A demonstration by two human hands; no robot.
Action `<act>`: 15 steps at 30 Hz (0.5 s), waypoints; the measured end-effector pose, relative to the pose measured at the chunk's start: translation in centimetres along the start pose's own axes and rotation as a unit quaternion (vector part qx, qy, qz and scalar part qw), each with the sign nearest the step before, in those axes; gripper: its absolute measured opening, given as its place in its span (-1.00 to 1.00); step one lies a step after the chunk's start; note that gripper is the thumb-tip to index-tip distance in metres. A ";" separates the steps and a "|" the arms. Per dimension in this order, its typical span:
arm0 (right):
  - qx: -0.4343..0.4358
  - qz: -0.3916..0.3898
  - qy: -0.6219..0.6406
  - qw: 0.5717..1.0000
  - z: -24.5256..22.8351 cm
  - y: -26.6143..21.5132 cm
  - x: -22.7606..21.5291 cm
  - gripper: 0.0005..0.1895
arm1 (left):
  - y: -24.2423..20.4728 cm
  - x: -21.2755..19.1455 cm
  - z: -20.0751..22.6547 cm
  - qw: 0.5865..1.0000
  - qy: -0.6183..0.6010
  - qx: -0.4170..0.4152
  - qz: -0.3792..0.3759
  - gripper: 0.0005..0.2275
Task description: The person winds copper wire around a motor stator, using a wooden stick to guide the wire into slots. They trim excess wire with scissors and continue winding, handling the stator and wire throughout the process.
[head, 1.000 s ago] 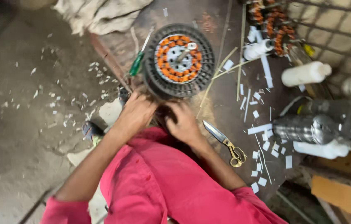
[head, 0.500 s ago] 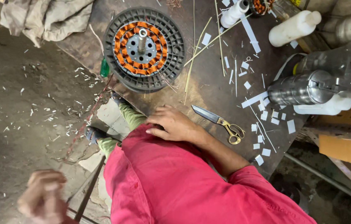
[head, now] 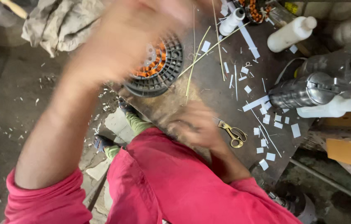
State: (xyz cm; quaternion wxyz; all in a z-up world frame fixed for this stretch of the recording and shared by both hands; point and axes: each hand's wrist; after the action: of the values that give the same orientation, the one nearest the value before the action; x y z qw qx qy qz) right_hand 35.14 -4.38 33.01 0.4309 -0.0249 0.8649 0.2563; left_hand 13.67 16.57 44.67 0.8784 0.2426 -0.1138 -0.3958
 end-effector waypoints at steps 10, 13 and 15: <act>0.266 0.245 0.235 0.902 1.0 -9.6 -5.6 -0.79 | 2.5 12.1 4.4 0.897 -0.247 0.002 -0.366 -0.70; 0.049 0.170 0.474 0.863 -0.4 -9.0 -6.1 -0.74 | 0.5 8.9 2.9 0.945 -0.058 -0.043 -0.318 -0.68; -0.004 0.185 0.512 0.839 0.0 -7.3 -5.4 -0.87 | -1.0 8.6 1.9 0.939 -0.081 -0.118 -0.313 -0.67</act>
State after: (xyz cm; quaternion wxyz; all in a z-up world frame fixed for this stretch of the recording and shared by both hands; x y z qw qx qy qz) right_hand 40.41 -11.71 34.01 -0.1289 0.0062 0.9496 0.2856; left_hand 18.04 8.91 45.83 0.7203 0.1273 -0.0555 -0.6796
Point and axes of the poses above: each hand's wrist, its own y-axis towards the middle knuckle, its own x-axis out of the palm, z = x × y, and after that the axes turned 15 degrees about -y, right-handed
